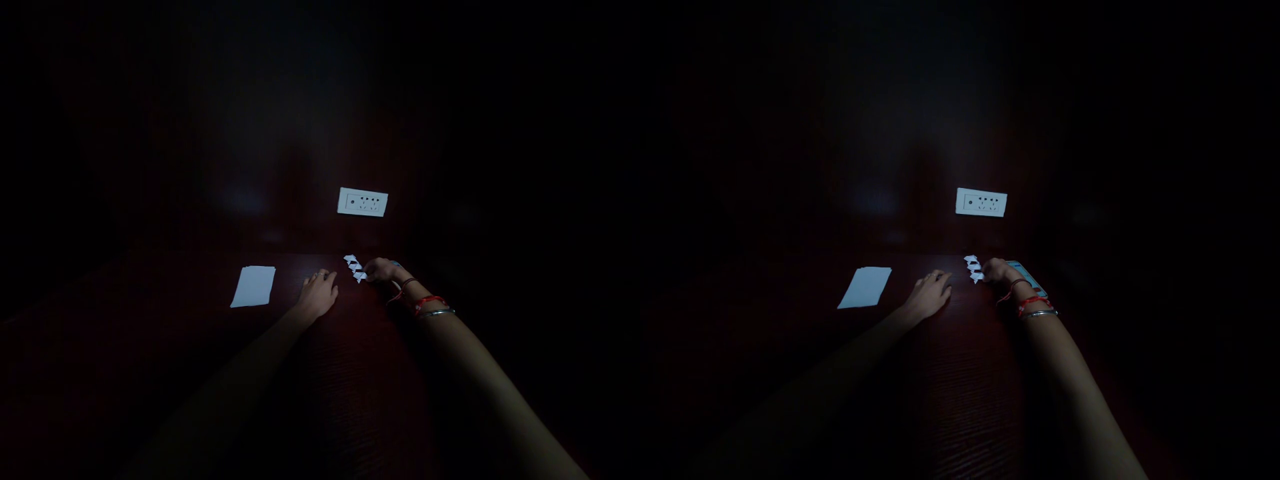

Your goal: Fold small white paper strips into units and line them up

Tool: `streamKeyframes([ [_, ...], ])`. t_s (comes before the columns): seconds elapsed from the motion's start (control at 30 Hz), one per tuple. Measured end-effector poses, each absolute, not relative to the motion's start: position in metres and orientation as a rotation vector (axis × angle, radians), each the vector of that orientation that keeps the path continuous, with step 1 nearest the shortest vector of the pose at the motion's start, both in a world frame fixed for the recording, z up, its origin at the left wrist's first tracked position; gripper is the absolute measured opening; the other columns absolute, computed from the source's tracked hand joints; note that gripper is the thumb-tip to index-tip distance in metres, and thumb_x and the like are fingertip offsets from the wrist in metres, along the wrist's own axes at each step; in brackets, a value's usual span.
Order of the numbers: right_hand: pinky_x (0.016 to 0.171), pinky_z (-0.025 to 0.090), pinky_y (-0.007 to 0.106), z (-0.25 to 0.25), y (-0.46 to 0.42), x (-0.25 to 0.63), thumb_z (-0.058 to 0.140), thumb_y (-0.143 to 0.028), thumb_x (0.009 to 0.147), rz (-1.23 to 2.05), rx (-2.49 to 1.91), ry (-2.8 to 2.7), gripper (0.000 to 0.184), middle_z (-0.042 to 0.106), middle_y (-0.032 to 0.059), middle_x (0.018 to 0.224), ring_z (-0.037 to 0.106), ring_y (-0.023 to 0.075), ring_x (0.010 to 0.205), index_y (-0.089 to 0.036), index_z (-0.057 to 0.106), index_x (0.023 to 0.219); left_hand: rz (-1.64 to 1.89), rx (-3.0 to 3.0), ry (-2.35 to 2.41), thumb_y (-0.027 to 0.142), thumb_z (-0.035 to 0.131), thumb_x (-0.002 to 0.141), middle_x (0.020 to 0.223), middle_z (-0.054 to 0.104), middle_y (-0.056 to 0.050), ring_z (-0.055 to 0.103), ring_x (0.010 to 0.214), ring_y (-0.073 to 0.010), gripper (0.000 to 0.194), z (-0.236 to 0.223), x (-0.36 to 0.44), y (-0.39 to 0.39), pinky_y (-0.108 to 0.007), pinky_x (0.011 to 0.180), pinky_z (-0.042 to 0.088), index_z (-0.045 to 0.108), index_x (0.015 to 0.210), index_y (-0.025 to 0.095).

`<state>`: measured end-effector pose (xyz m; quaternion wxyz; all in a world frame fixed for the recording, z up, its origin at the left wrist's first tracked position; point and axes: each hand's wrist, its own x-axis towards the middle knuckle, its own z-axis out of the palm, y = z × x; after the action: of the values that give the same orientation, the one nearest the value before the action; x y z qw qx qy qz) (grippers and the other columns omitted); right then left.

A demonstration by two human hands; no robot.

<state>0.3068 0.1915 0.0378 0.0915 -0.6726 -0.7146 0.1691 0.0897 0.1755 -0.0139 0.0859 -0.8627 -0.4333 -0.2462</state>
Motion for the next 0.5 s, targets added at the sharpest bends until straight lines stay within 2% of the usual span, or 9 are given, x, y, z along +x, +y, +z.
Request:
streamKeyframes([
  [0.1,0.075,0.045,0.035,0.047,0.183,0.305,0.044,-0.029,0.084,0.506,-2.082,-2.156,0.026,0.051,0.0061,0.106,0.052,0.0169,0.089,-0.015,0.049,0.105,-0.750,-2.559,-1.290,0.026,0.047,0.085,0.106,0.050,-0.008,0.053,0.089,-0.0187,0.026,-0.012,0.090,0.173,-0.037,0.074,0.045,0.047,0.108,0.014],
  [0.3,0.076,0.044,0.034,0.074,0.159,0.291,0.048,-0.027,0.082,0.297,-2.004,-2.208,0.025,0.053,0.0061,0.103,0.053,0.0167,0.089,-0.015,0.051,0.103,-0.746,-2.542,-1.249,0.026,0.046,0.085,0.108,0.049,-0.008,0.052,0.090,-0.0188,0.026,0.004,0.076,0.148,-0.038,0.075,0.045,0.047,0.108,0.014],
  [0.4,0.076,0.042,0.024,0.084,0.149,0.267,0.062,-0.016,0.068,0.230,-1.863,-2.260,0.027,0.061,0.0044,0.093,0.056,0.0174,0.086,-0.016,0.059,0.095,-0.684,-2.579,-1.204,0.023,0.048,0.083,0.116,0.046,-0.006,0.042,0.107,-0.0207,0.026,0.020,0.039,0.136,-0.036,0.088,0.036,0.048,0.110,0.020],
  [0.5,0.071,0.042,0.021,0.084,0.142,0.224,0.062,-0.017,0.067,0.227,-1.702,-2.330,0.026,0.063,0.0035,0.091,0.058,0.0169,0.083,-0.018,0.061,0.093,-0.643,-2.566,-1.268,0.024,0.043,0.084,0.120,0.042,-0.006,0.037,0.112,-0.0217,0.030,0.033,-0.022,0.132,-0.036,0.093,0.031,0.046,0.114,0.022],
])
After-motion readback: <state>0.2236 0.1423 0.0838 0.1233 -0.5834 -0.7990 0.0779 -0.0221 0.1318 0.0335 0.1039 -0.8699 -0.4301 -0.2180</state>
